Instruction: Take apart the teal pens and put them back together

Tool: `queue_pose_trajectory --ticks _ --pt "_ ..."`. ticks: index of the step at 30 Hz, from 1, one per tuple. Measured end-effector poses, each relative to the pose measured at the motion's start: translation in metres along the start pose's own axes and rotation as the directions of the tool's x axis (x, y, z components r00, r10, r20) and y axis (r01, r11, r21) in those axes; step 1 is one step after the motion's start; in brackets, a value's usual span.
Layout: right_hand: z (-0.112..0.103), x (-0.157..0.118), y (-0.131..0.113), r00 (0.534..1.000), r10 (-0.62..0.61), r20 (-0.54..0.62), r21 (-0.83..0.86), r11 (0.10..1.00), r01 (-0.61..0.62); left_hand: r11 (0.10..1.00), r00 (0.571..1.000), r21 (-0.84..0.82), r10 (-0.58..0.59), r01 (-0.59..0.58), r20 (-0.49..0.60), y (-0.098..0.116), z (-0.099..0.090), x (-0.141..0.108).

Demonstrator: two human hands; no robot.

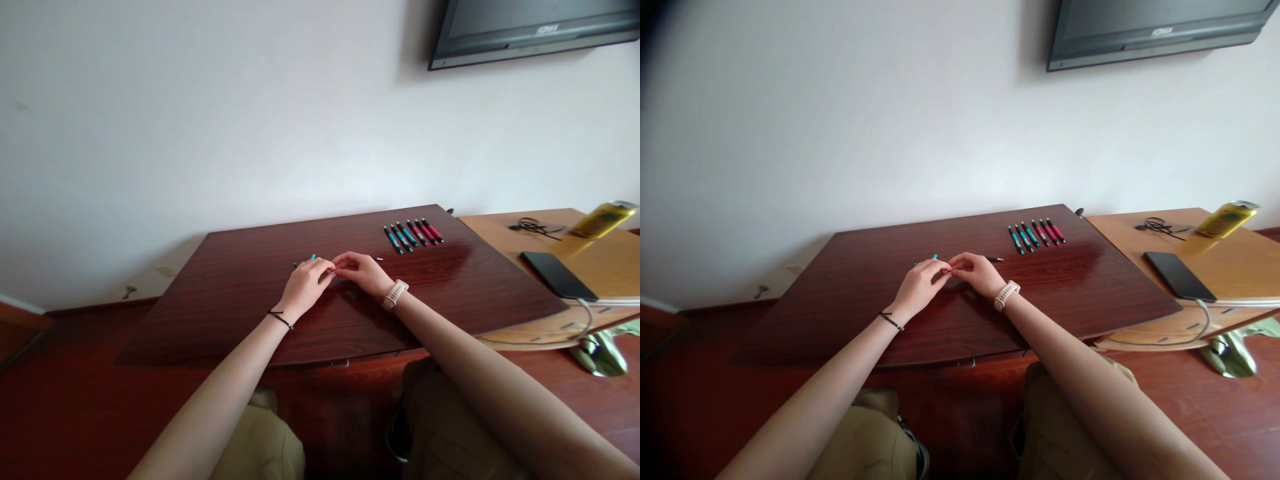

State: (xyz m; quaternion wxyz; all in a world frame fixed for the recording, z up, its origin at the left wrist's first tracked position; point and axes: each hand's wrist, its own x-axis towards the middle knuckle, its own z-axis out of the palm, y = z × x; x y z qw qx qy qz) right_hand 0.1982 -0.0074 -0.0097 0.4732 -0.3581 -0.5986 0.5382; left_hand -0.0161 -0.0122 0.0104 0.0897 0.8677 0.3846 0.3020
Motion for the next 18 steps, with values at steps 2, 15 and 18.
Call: queue_pose_trajectory --ticks 2,15,18 --pt "0.001 0.000 0.001 1.000 -0.005 0.009 -0.010 1.000 0.006 1.000 1.000 -0.017 0.002 -0.002 -0.028 0.000 -0.001 0.001" --pt "-0.009 0.006 0.003 0.971 -0.233 -0.048 -0.598 0.785 0.159 0.988 0.993 0.108 -0.101 0.107 -0.056 -0.026 0.003 0.004" --pt "-0.013 0.010 0.003 0.971 -0.219 -0.098 -0.631 0.768 0.110 0.980 0.995 0.172 -0.099 0.102 -0.026 -0.029 0.002 0.005"
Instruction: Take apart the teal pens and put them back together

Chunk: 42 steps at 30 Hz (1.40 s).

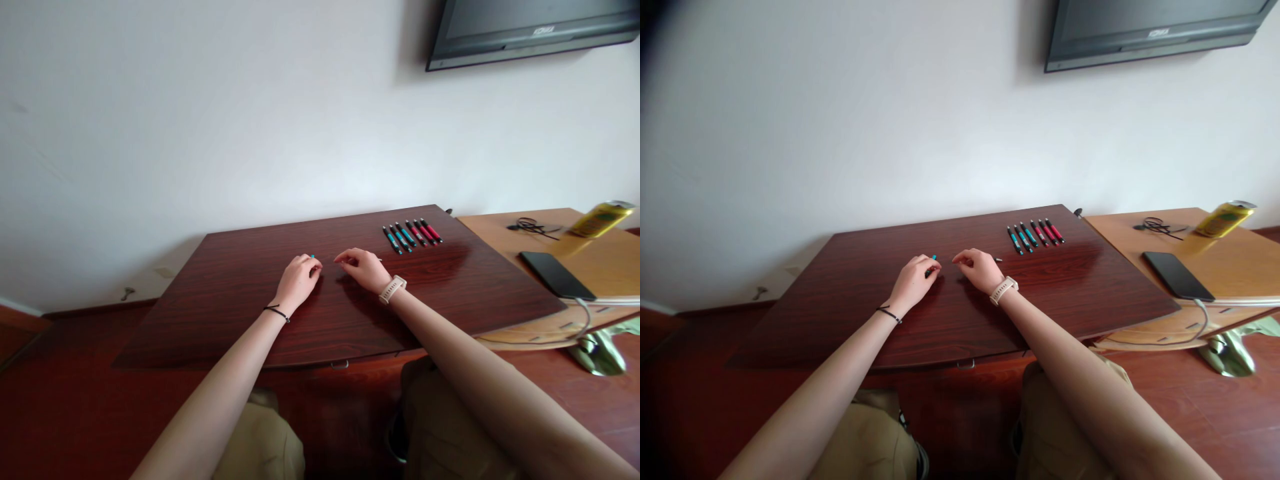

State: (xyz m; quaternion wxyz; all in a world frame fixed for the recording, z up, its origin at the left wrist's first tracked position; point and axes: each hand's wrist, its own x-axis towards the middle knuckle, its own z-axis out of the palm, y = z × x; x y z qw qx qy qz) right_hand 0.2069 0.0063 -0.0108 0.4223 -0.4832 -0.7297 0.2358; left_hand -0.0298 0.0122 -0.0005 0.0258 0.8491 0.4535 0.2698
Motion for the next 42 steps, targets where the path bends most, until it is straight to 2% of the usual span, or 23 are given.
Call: queue_pose_trajectory --ticks 3,9,17,20,30,37,42 --pt "0.000 0.005 0.000 0.999 0.036 -0.013 0.005 0.999 -0.036 0.999 1.000 0.035 0.000 0.000 0.017 -0.001 0.001 0.005" --pt "0.006 0.020 0.004 1.000 0.015 -0.019 -0.034 0.999 -0.015 0.997 0.999 0.076 -0.034 0.032 0.033 0.002 0.008 0.020" --pt "0.020 0.028 0.007 0.998 -0.040 0.040 -0.306 0.951 0.050 0.984 0.996 0.174 -0.042 0.027 0.084 0.007 0.016 0.034" --pt "0.021 0.028 0.005 0.997 -0.032 0.066 -0.357 0.932 0.053 0.982 0.994 0.188 -0.048 0.030 0.094 0.006 0.017 0.035" --pt "0.021 0.025 0.008 0.998 0.016 0.060 -0.338 0.941 0.006 0.988 0.993 0.150 -0.061 0.045 0.105 0.005 0.015 0.034" --pt "0.001 0.022 0.015 0.996 -0.084 -0.036 -0.401 0.914 0.063 0.990 0.996 0.131 -0.069 0.060 0.062 0.003 0.011 0.030" --pt "-0.020 0.014 0.031 0.999 0.003 -0.049 -0.526 0.850 -0.029 0.991 0.997 0.110 -0.078 0.079 -0.008 0.001 0.000 0.026"
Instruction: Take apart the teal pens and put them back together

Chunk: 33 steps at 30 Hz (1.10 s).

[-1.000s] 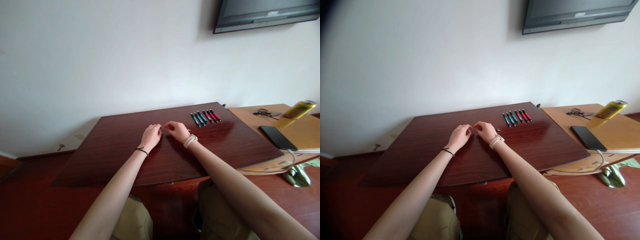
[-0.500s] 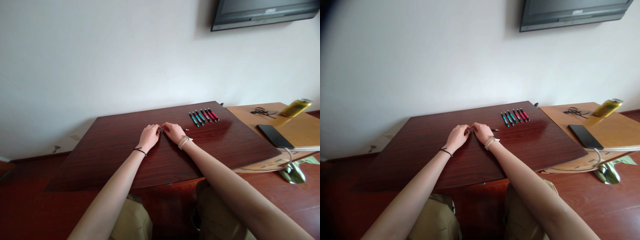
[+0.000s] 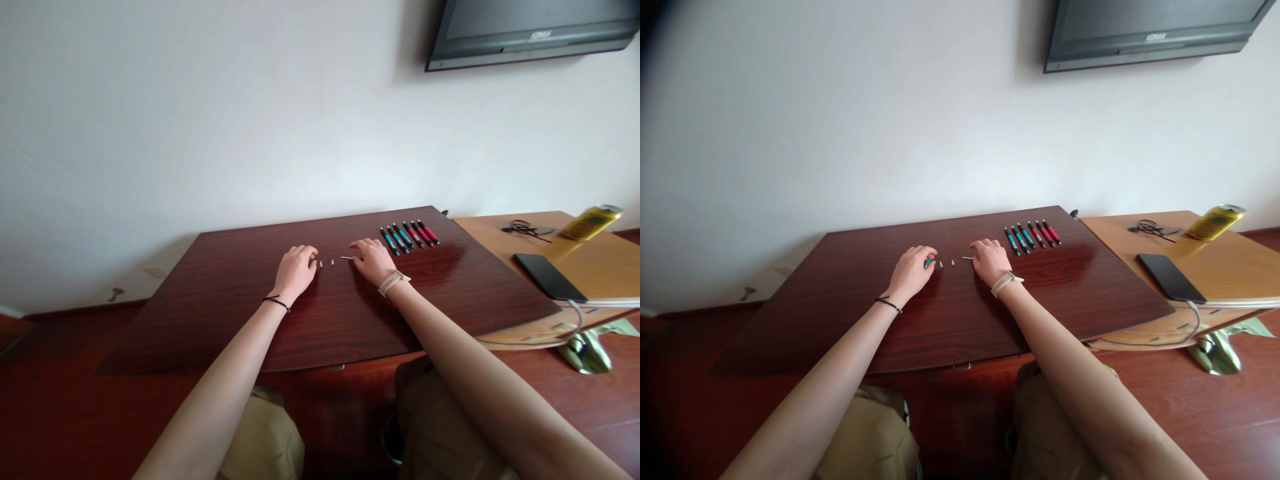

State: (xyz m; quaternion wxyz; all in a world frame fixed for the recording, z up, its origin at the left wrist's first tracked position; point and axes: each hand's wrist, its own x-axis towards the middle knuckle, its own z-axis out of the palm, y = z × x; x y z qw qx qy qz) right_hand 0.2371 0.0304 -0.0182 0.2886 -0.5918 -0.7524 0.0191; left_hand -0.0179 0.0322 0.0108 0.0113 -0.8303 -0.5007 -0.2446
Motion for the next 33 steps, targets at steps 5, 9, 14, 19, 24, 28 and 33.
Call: queue_pose_trajectory --ticks 5,9,14,19,24,28,33 --pt "-0.002 -0.006 0.022 0.996 0.052 0.071 -0.045 0.998 -0.049 1.000 1.000 -0.012 0.001 -0.001 -0.027 -0.006 -0.007 -0.004" --pt "-0.007 -0.007 0.026 0.998 0.016 0.058 -0.006 1.000 -0.015 1.000 0.999 -0.014 0.020 -0.020 -0.032 -0.006 -0.011 -0.007" --pt "-0.017 -0.009 0.011 0.994 -0.109 -0.017 0.084 0.990 0.110 0.996 0.997 -0.046 0.071 -0.073 -0.032 0.005 -0.014 -0.009" --pt "-0.021 -0.014 -0.007 0.983 -0.180 -0.019 0.099 0.978 0.181 0.989 0.991 -0.066 0.130 -0.130 -0.011 0.021 -0.014 -0.010" --pt "-0.024 -0.017 -0.015 0.978 -0.206 -0.020 0.127 0.970 0.207 0.985 0.986 -0.046 0.165 -0.163 0.026 0.029 -0.012 -0.011" --pt "-0.027 -0.019 -0.014 0.978 -0.209 -0.017 0.129 0.969 0.210 0.989 0.989 -0.018 0.144 -0.144 0.022 0.029 -0.012 -0.013" --pt "-0.033 -0.019 0.007 0.984 -0.170 -0.056 0.127 0.976 0.176 0.994 0.994 0.006 0.107 -0.107 -0.019 0.027 -0.014 -0.014"
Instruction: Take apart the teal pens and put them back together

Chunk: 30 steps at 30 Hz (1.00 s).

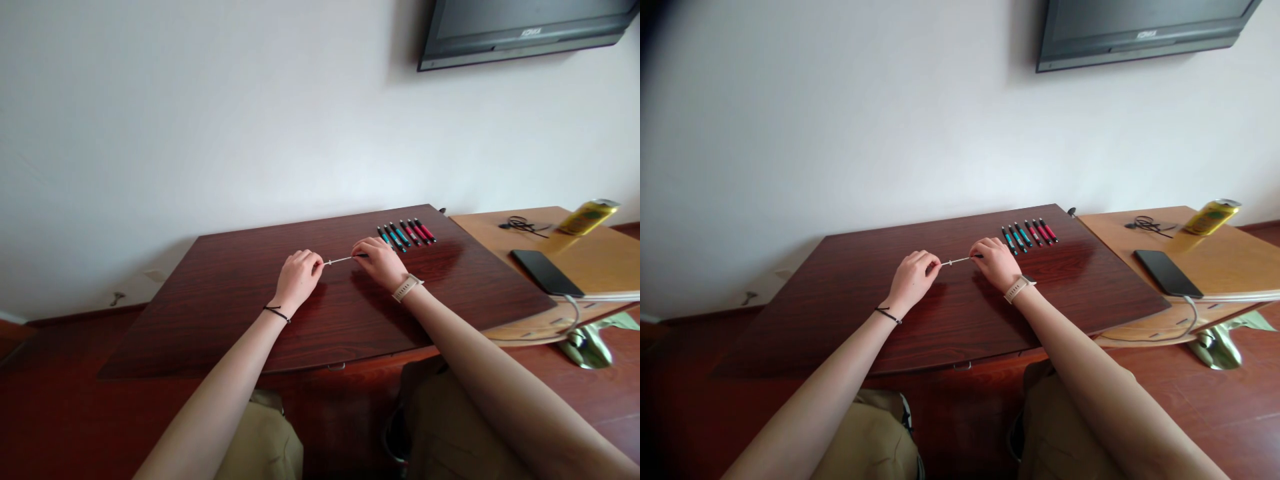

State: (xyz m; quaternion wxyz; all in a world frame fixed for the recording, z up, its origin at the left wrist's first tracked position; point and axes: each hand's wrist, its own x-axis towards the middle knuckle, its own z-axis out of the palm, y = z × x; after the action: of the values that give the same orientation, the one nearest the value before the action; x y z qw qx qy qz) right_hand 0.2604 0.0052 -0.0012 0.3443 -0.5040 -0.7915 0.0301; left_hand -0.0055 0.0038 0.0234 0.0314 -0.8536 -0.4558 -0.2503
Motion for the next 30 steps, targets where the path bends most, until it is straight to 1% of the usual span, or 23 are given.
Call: queue_pose_trajectory --ticks 5,9,13,19,24,30 --pt "-0.009 -0.005 0.028 0.999 0.022 -0.045 -0.007 1.000 -0.023 1.000 1.000 0.027 -0.015 0.016 -0.013 -0.002 0.002 -0.002" --pt "-0.012 -0.011 0.040 0.996 0.078 -0.040 -0.018 0.997 -0.079 0.998 0.999 0.042 -0.050 0.049 0.009 0.004 0.006 -0.003" --pt "-0.012 -0.014 0.041 0.990 0.141 -0.005 0.012 0.990 -0.141 0.992 0.995 0.088 -0.092 0.089 0.032 0.018 0.013 -0.004" --pt "-0.010 -0.012 0.037 0.987 0.158 0.019 0.037 0.987 -0.158 0.976 0.986 0.178 -0.144 0.127 0.084 0.035 0.028 -0.001" --pt "-0.010 -0.010 0.034 0.986 0.161 0.042 0.041 0.986 -0.163 0.972 0.981 0.197 -0.153 0.128 0.121 0.041 0.040 0.003" --pt "-0.009 -0.010 0.031 0.985 0.161 0.052 0.038 0.986 -0.164 0.970 0.981 0.207 -0.152 0.125 0.118 0.042 0.048 0.005"
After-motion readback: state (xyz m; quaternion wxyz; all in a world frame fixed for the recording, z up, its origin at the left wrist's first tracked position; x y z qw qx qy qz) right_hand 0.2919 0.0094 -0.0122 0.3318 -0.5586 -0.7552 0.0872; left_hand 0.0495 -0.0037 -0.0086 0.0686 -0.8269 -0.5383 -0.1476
